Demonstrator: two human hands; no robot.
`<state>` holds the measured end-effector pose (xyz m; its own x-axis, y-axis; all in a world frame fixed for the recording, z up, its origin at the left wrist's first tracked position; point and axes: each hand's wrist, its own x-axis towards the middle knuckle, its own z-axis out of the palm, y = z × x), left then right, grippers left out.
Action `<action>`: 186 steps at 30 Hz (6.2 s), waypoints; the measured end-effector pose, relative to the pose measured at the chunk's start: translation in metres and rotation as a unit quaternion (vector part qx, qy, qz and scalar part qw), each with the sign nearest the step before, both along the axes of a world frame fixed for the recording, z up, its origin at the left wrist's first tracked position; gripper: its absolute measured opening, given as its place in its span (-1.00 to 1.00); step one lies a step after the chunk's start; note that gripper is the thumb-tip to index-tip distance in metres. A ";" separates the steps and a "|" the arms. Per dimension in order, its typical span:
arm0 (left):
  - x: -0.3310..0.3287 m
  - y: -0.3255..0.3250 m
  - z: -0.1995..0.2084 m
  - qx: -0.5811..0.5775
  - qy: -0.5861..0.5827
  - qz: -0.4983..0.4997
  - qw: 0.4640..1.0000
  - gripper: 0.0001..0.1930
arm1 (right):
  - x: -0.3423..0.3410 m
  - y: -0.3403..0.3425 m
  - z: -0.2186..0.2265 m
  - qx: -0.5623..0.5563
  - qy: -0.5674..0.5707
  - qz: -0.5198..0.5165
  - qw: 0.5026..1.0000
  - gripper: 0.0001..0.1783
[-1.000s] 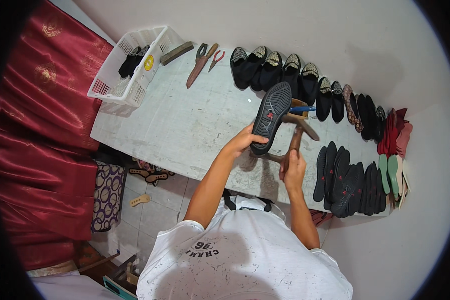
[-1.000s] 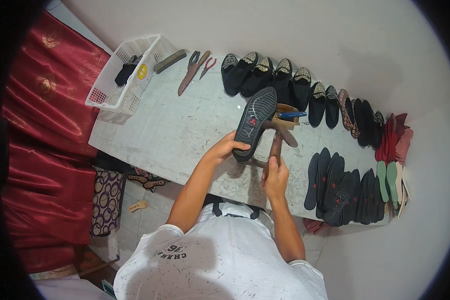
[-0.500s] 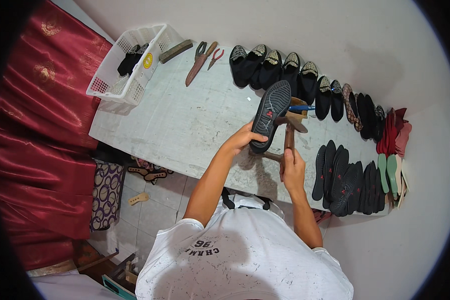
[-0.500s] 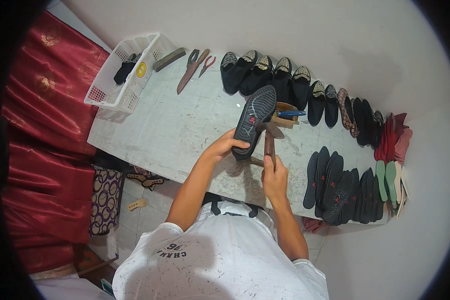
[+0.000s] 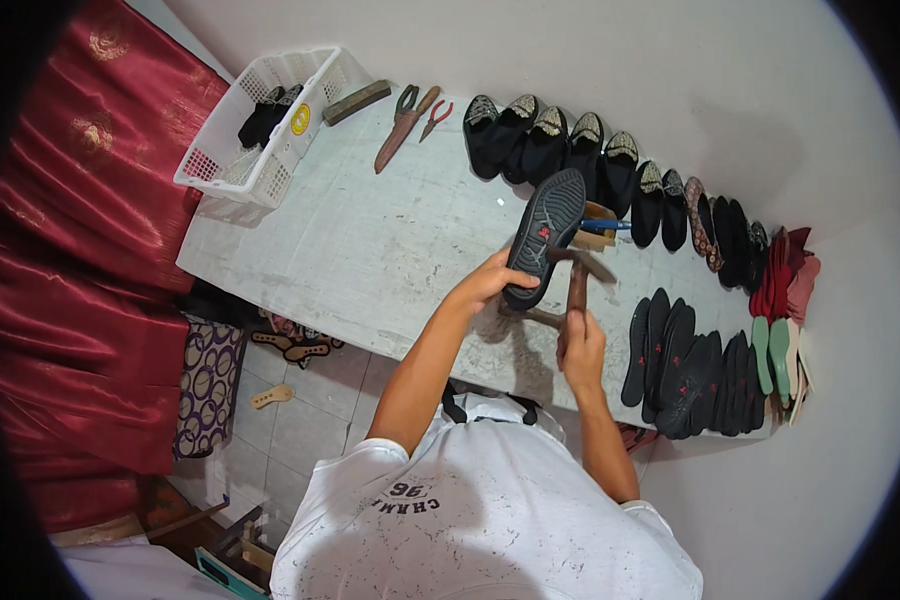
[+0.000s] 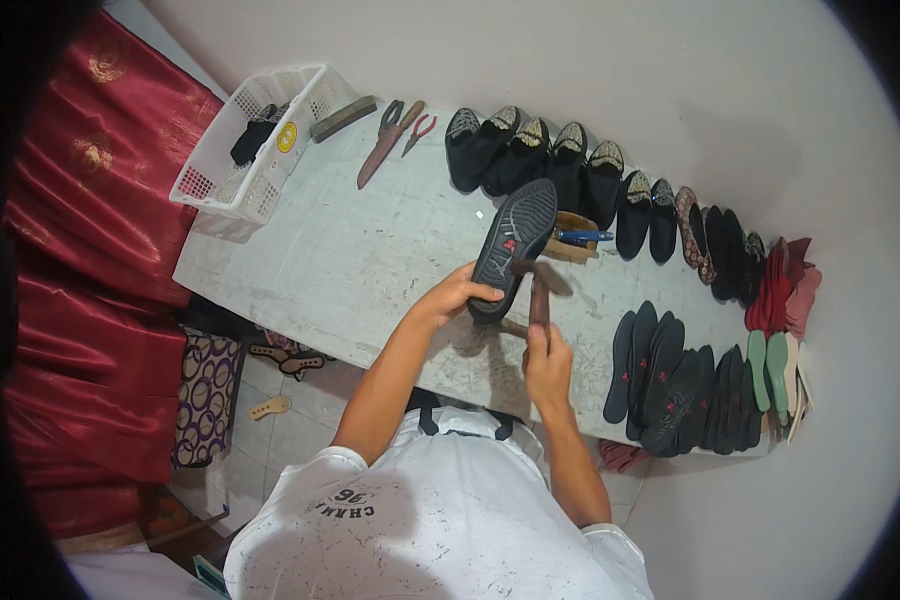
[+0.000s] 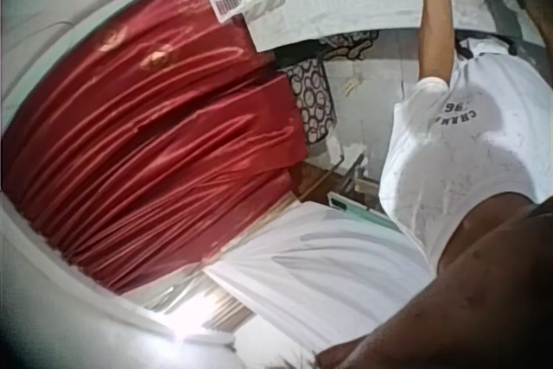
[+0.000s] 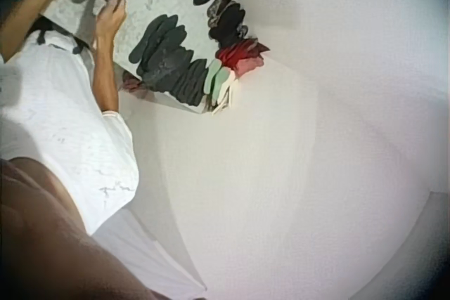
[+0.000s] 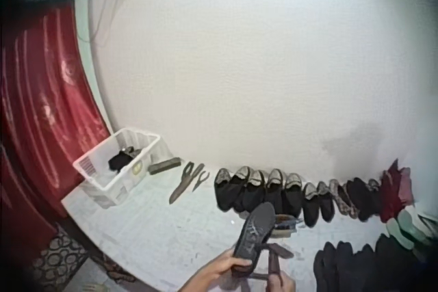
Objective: Applying adhesive or finish to shoe soles and components using a brush and hammer.
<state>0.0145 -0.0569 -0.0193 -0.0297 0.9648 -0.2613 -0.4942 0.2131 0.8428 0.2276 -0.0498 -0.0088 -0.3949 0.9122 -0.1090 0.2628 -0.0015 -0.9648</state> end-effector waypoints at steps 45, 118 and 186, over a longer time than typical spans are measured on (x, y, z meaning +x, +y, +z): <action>0.003 -0.005 -0.010 0.005 -0.008 0.019 1.000 -0.50 | -0.019 0.009 0.032 0.160 -0.083 0.053 0.982 -0.56; -0.001 -0.009 0.005 -0.054 0.140 -0.003 0.989 -0.41 | 0.066 0.002 -0.114 0.133 -0.302 -0.128 0.935 -0.61; -0.052 0.181 0.002 -0.180 0.106 -0.143 0.967 -0.70 | -0.042 0.022 0.022 -0.323 0.100 0.063 0.939 -0.51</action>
